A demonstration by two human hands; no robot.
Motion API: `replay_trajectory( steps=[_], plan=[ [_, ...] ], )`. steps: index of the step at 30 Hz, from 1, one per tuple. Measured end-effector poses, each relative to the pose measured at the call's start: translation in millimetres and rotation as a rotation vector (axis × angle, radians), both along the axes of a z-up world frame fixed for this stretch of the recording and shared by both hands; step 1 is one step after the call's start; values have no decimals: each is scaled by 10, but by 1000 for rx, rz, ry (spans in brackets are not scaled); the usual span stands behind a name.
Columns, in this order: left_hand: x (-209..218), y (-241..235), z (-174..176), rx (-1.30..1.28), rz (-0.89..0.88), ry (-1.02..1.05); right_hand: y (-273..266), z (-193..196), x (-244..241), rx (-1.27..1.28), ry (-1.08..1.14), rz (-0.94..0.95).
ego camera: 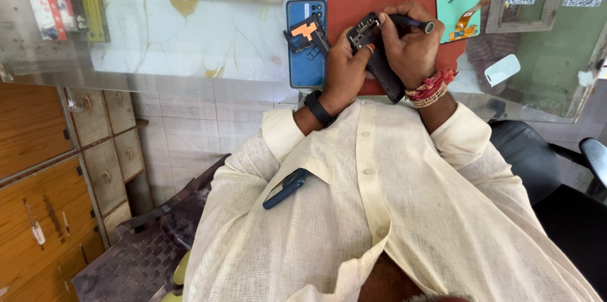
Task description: The person disassembles a smartphone by removing the screen assembly and then uses a screwdriver to unscrew internal components from the phone's frame. The person handles the screen, motherboard, and frame while working at a glass-topped counter.
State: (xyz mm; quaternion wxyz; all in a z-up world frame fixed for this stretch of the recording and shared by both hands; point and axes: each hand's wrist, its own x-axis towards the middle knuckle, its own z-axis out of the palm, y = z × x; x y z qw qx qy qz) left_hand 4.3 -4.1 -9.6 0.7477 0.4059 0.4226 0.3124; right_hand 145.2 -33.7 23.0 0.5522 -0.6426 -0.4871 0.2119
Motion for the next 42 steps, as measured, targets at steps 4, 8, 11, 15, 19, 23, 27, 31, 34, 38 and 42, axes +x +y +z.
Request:
replay_trajectory(
  steps=[4, 8, 11, 15, 19, 23, 27, 31, 34, 38, 42],
  plan=[
    [-19, -2, 15, 45, 13, -28, -51, 8, -51, 23, 72, -2],
    [-8, 11, 47, -26, 35, -73, -114, 164, -43, 57, 208, -138],
    [-42, 10, 90, 37, 51, -28, -175, 349, 46, 101, 159, -79],
    [-104, 52, 207, 277, 77, -64, -243, 533, 82, 105, 130, -8],
    [-155, 80, 370, 287, 128, -94, -341, 514, 94, -73, 81, 90],
    [-213, 113, 523, 315, 91, -121, -325, 328, 220, -63, 242, 100],
    [-303, 179, 645, 261, -37, -187, -139, 330, 408, -24, 179, 193],
    [-325, 190, 614, 172, -68, -176, 11, 593, 409, 118, 18, 297],
    [-276, 176, 494, 86, -65, -167, 51, 788, 266, 217, -455, 159],
    [-168, 65, 231, -23, -72, -214, -26, 768, 85, 195, -284, 208],
    [-127, -10, -9, -151, -94, -249, -172, 530, 17, 130, -191, 293]
  ],
)
